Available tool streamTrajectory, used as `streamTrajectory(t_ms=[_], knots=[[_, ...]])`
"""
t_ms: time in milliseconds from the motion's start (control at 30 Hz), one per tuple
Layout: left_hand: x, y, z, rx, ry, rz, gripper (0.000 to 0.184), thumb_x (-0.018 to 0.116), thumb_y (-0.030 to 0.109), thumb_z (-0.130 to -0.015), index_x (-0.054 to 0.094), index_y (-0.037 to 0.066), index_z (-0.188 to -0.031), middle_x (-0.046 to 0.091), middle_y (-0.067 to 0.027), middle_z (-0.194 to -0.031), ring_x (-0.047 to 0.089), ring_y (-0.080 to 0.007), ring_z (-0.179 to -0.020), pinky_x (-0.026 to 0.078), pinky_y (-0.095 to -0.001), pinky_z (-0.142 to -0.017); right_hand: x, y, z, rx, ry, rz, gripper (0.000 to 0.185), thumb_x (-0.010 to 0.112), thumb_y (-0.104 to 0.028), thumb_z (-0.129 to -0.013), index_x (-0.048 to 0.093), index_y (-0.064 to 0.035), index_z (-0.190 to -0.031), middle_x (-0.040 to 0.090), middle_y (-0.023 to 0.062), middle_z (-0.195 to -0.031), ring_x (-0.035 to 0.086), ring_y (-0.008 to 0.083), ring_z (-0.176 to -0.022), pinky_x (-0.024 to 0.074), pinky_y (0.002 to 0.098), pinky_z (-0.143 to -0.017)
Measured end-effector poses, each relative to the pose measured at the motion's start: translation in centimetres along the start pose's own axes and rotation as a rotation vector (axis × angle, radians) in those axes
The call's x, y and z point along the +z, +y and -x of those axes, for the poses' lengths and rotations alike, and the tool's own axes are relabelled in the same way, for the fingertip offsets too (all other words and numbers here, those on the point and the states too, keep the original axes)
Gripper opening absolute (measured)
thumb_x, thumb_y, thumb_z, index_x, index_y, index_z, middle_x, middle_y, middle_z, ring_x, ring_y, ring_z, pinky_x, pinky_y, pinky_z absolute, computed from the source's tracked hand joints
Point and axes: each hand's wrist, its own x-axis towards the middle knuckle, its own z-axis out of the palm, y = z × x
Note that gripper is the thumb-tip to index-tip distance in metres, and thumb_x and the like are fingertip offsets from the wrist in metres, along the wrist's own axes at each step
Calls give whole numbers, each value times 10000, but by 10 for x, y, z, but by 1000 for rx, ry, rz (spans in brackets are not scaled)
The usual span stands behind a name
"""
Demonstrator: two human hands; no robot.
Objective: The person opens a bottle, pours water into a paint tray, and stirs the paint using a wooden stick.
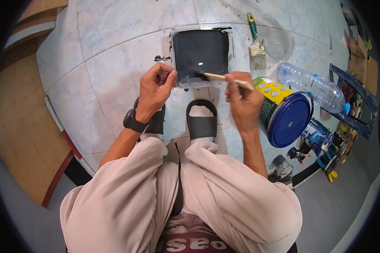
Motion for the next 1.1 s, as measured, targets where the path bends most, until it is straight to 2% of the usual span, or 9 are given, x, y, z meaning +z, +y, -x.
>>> streamTrajectory(t_ms=[100,167,300,367,467,733,833,967,1100], knots=[[0,-3,1,-5,-12,3,67,670,49,-1025,632,-7,-1026,658,-7,-871,638,-63,-731,507,-220,-667,-20,3,-7,63,73,-57,134,695,-168,-1024,699,-43,-1072,727,57,-859,658,129,-623,507,288,-567],[0,-4,0,-4,-10,11,68,670,50,-1025,633,-7,-1025,659,-8,-872,638,-64,-730,509,-221,-668,-25,1,-11,-38,-2,8,139,683,-163,-1032,701,-35,-1082,744,80,-896,664,150,-620,517,290,-574],[-1,-4,-1,-16,-17,-8,68,672,48,-1023,632,-7,-1020,661,-9,-871,640,-65,-729,512,-221,-668,-14,10,-26,-248,55,86,141,684,-144,-1028,682,-36,-1119,749,117,-901,688,209,-620,520,311,-572],[-1,-4,0,-16,-17,-27,67,672,46,-1023,631,-6,-1019,661,-9,-870,640,-66,-728,513,-222,-669,-12,8,-33,-316,59,270,129,667,-121,-1033,648,-41,-1133,733,138,-833,691,269,-601,513,334,-555],[-1,-3,-1,-29,-15,-12,67,675,46,-1021,631,-4,-1014,660,-8,-868,641,-66,-727,512,-220,-668,-19,4,-21,-193,26,384,97,638,-101,-1039,615,-48,-1117,702,144,-756,688,316,-586,506,369,-531],[0,-3,-1,-10,-14,-13,64,672,48,-1023,633,-2,-1019,662,-11,-869,640,-67,-726,510,-219,-669,15,4,-25,-141,133,121,90,594,-131,-1060,610,-42,-1069,677,145,-722,689,332,-577,509,397,-521],[-1,-4,-1,-11,-23,11,58,668,50,-1026,637,2,-1015,663,-6,-868,638,-65,-725,504,-216,-665,7,-1,-48,-67,104,2,155,599,-162,-1073,652,-23,-1027,674,137,-743,667,221,-557,485,357,-517],[0,0,0,-11,-18,-8,52,664,47,-1028,640,4,-1010,664,-1,-863,637,-61,-725,495,-212,-657,-10,14,-59,-260,175,103,183,603,-186,-1078,680,-28,-1024,639,97,-663,589,199,-484,439,346,-481],[1,-3,0,-8,-6,8,49,666,47,-1027,643,6,-1014,664,2,-858,636,-57,-726,488,-209,-651,-20,15,-28,-218,92,370,157,623,-163,-1064,677,-28,-1007,676,102,-697,601,247,-483,450,356,-482]])
